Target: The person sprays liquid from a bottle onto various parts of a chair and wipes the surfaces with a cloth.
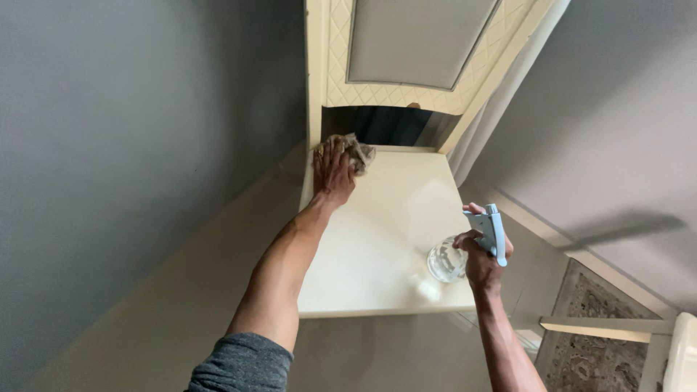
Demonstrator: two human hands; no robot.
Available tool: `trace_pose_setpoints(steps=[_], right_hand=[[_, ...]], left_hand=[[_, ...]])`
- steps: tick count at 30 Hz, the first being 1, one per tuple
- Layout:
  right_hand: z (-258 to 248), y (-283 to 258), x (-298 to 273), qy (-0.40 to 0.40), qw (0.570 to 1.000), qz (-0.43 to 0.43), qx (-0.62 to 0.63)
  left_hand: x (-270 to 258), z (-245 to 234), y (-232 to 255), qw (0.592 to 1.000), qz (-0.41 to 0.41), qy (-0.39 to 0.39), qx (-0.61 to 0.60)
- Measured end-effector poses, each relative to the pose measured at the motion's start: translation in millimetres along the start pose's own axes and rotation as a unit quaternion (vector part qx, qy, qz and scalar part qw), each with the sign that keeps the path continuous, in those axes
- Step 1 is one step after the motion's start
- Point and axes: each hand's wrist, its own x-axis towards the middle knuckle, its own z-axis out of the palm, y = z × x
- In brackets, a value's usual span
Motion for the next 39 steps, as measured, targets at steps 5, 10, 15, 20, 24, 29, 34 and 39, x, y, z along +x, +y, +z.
trace_pose_setpoints(steps=[5, 10, 15, 20, 24, 29, 34, 39], right_hand=[[1, 11, 2, 0.015, 1.0, 0.01, 0.007], [-1, 3, -1, 0.006, 1.0, -0.023, 0.016], [-5, 2, 12, 0.0, 0.998, -0.05, -0.032], [-6, -5, 17, 0.008, 0.999, -0.032, -0.042], [-6, -10, 17, 0.003, 0.998, -0.029, -0.048], [-11, -11, 15, 0.017, 0.997, -0.048, -0.053], [-24, -12, 10, 0.02, 0.997, -0.044, -0.067], [-18, -14, 10, 0.03, 0.997, -0.031, -0.058]], left_hand=[[27, -5, 4, 0.999, -0.022, -0.034, 0.013], [-26, -33, 32, 0.988, 0.065, -0.135, 0.038], [-112, -68, 86, 0.975, 0.181, -0.124, -0.033], [-181, -115, 137, 0.943, 0.244, -0.22, -0.052], [-235, -120, 146, 0.889, 0.424, -0.175, 0.011], [-230, -113, 132, 0.914, 0.346, -0.202, -0.068], [-175, -72, 132, 0.958, 0.212, -0.193, -0.015], [-99, -3, 122, 0.988, 0.123, -0.088, -0.014]])
